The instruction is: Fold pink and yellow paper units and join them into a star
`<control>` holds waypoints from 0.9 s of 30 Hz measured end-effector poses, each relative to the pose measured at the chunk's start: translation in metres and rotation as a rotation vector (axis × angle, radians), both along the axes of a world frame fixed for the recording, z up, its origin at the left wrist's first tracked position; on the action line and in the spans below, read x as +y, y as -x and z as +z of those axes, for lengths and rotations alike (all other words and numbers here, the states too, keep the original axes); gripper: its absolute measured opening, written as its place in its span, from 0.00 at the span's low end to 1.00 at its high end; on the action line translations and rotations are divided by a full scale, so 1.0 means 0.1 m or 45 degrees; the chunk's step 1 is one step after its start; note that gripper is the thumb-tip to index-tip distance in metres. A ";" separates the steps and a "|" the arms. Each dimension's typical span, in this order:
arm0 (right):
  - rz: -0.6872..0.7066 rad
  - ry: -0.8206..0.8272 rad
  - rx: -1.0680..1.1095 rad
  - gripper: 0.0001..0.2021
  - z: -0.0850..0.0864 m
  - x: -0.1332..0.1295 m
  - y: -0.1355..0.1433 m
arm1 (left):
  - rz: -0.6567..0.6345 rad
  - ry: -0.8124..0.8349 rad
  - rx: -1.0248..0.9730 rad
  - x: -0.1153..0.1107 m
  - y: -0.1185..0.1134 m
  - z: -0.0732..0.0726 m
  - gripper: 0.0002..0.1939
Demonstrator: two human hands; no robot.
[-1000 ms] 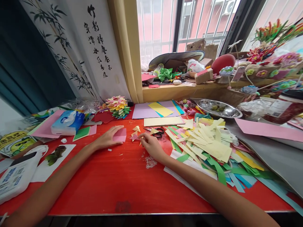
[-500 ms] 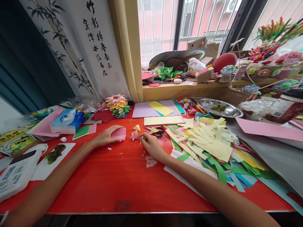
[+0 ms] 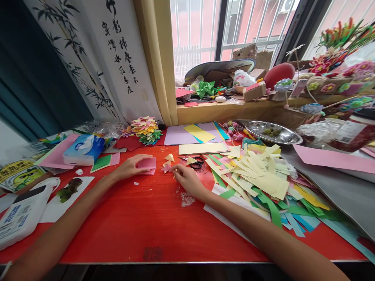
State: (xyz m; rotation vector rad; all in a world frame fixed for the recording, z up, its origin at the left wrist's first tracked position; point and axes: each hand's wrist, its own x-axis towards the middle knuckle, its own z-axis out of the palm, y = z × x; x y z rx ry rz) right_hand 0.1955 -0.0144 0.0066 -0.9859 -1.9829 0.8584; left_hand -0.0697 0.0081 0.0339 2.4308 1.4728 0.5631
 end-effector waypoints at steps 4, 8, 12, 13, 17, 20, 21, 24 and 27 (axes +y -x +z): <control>0.025 0.014 0.008 0.10 -0.01 0.00 0.00 | -0.025 -0.057 0.003 0.04 0.01 -0.03 0.26; 0.043 0.007 0.004 0.11 -0.01 -0.01 -0.01 | -0.066 -0.123 0.000 0.06 0.02 -0.06 0.23; 0.051 0.005 -0.011 0.11 -0.02 0.00 0.00 | -0.118 -0.186 0.025 0.08 0.03 -0.06 0.16; 0.053 0.005 -0.014 0.11 -0.02 -0.01 0.00 | -0.125 -0.218 0.022 0.08 0.03 -0.06 0.15; 0.079 0.016 0.003 0.10 0.01 -0.02 0.00 | -0.124 -0.477 -0.030 0.01 -0.07 0.01 0.12; 0.182 0.182 0.097 0.13 0.04 -0.02 0.01 | -0.077 -0.695 -0.014 -0.14 -0.22 0.03 0.10; 0.236 0.286 0.134 0.15 0.04 -0.01 0.01 | -0.108 -0.738 0.025 -0.21 -0.28 0.01 0.09; 0.332 0.560 0.222 0.20 0.05 0.01 0.02 | -0.304 -0.717 0.170 -0.39 -0.42 -0.06 0.10; 0.314 0.607 0.367 0.16 0.05 0.03 0.01 | -0.536 -0.399 0.369 -0.52 -0.53 -0.09 0.13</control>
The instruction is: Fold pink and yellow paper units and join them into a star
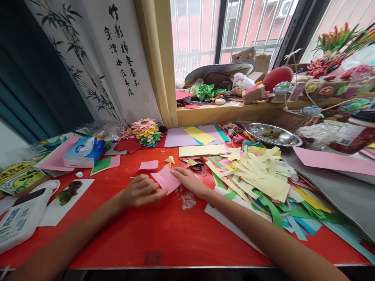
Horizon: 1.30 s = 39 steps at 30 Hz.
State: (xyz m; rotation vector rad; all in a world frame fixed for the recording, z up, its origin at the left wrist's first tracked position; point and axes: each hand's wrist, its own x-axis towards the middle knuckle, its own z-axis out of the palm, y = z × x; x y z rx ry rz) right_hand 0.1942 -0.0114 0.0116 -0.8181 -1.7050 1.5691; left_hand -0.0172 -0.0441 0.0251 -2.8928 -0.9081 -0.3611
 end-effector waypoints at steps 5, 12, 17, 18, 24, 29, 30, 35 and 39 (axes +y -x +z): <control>0.057 0.071 0.198 0.11 -0.03 0.05 -0.02 | -0.021 -0.129 -0.247 -0.04 -0.11 0.03 0.10; -0.107 0.044 0.200 0.08 -0.08 0.10 -0.02 | 0.532 0.246 -1.042 0.08 -0.25 0.03 0.07; -0.108 0.008 0.148 0.09 -0.07 0.08 -0.01 | 0.659 0.803 -1.504 0.18 -0.27 -0.10 0.08; -0.097 0.004 0.154 0.10 -0.08 0.08 0.00 | 0.658 0.864 -1.557 0.18 -0.28 -0.12 0.10; -0.070 -0.022 -0.005 0.16 -0.13 0.08 -0.01 | 0.673 1.022 -1.707 0.17 -0.34 -0.16 0.17; -0.031 -0.078 -0.043 0.15 -0.08 0.03 0.00 | 0.763 0.817 -1.599 0.14 -0.34 -0.16 0.10; -0.049 -0.058 -0.034 0.15 -0.07 0.02 0.00 | 0.762 0.691 -1.510 0.13 -0.33 -0.16 0.09; -0.066 0.218 0.228 0.15 -0.12 -0.03 0.04 | 0.358 -0.093 -0.770 0.10 -0.22 -0.15 0.05; -0.013 0.395 0.464 0.14 -0.16 -0.05 0.08 | 0.116 -0.520 -0.378 0.11 -0.14 -0.17 0.05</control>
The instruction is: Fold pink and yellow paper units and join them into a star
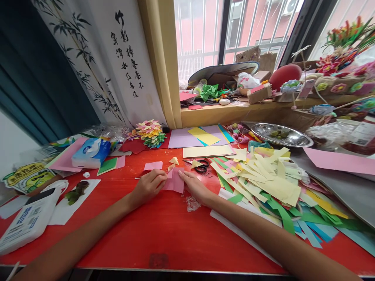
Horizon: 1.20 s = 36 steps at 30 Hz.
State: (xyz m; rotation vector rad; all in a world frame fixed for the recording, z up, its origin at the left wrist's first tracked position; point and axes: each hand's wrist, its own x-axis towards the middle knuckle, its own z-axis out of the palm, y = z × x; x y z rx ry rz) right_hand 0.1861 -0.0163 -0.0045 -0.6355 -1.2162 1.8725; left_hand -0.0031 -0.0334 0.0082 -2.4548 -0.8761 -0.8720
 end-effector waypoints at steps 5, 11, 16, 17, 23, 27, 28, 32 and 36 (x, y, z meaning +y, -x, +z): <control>0.027 0.134 0.106 0.12 0.02 0.01 0.01 | -0.070 -0.118 0.185 0.00 0.02 0.00 0.07; -0.003 0.191 0.083 0.11 0.03 0.02 0.00 | -0.147 -0.080 0.230 0.00 0.01 0.02 0.10; -0.036 0.181 0.072 0.11 0.03 0.02 0.00 | -0.178 0.039 0.209 0.01 -0.01 0.05 0.10; -0.045 0.180 0.063 0.11 0.04 0.02 0.01 | -0.173 0.074 0.202 0.01 -0.01 0.05 0.10; -0.087 0.138 -0.023 0.13 0.04 0.01 0.01 | -0.152 0.175 0.173 0.01 0.01 0.02 0.10; -0.063 0.103 -0.025 0.13 0.03 0.02 0.00 | -0.162 0.208 0.159 0.01 0.00 0.01 0.11; -0.048 0.096 -0.028 0.12 0.03 0.02 0.00 | -0.161 0.209 0.155 0.01 0.00 0.01 0.11; -0.039 0.036 -0.088 0.10 0.04 0.01 -0.01 | -0.165 0.205 0.148 0.02 -0.01 0.00 0.10; -0.057 -0.029 -0.166 0.10 0.05 0.00 -0.02 | -0.182 0.230 0.110 0.02 -0.01 -0.01 0.08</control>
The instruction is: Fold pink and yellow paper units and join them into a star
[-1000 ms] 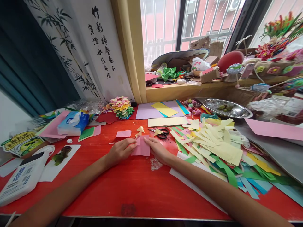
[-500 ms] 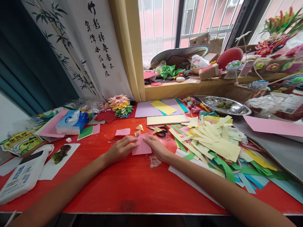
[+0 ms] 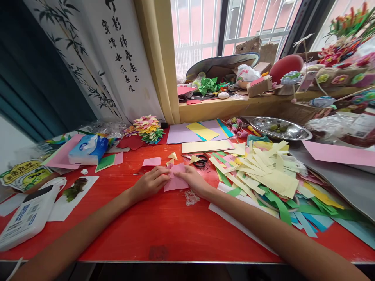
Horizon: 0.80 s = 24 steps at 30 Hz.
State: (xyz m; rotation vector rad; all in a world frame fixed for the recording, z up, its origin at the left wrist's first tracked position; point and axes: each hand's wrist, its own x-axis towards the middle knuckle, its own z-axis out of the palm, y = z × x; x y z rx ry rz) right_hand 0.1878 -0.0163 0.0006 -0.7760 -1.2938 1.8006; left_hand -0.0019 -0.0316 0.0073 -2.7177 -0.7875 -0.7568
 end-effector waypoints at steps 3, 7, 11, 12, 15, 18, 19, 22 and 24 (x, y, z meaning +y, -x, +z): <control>-0.009 -0.013 -0.039 0.10 0.00 0.00 0.00 | 0.028 0.139 -0.125 -0.02 -0.04 0.00 0.06; -0.030 -0.145 -0.207 0.09 0.00 -0.01 -0.01 | 0.133 0.477 -0.420 -0.06 -0.13 0.05 0.07; -0.054 -0.405 -0.364 0.13 0.04 -0.02 -0.02 | 0.198 0.790 -0.633 -0.07 -0.20 0.11 0.08; -0.049 -0.450 -0.359 0.14 0.04 -0.03 -0.02 | 0.202 0.858 -0.663 -0.07 -0.20 0.11 0.08; -0.025 -0.563 -0.349 0.16 0.05 -0.03 -0.03 | 0.213 1.000 -0.744 -0.06 -0.20 0.10 0.07; -0.016 -0.617 -0.415 0.19 0.04 -0.03 -0.03 | 0.227 1.034 -0.809 -0.07 -0.20 0.07 0.07; -0.014 -0.626 -0.437 0.19 0.03 -0.03 -0.03 | 0.229 1.035 -0.818 -0.07 -0.20 0.07 0.07; 0.004 -0.643 -0.461 0.22 0.02 -0.02 -0.03 | 0.248 1.038 -0.843 -0.07 -0.21 0.06 0.07; 0.028 -0.644 -0.467 0.25 0.02 -0.02 -0.03 | 0.261 1.055 -0.855 -0.08 -0.21 0.07 0.07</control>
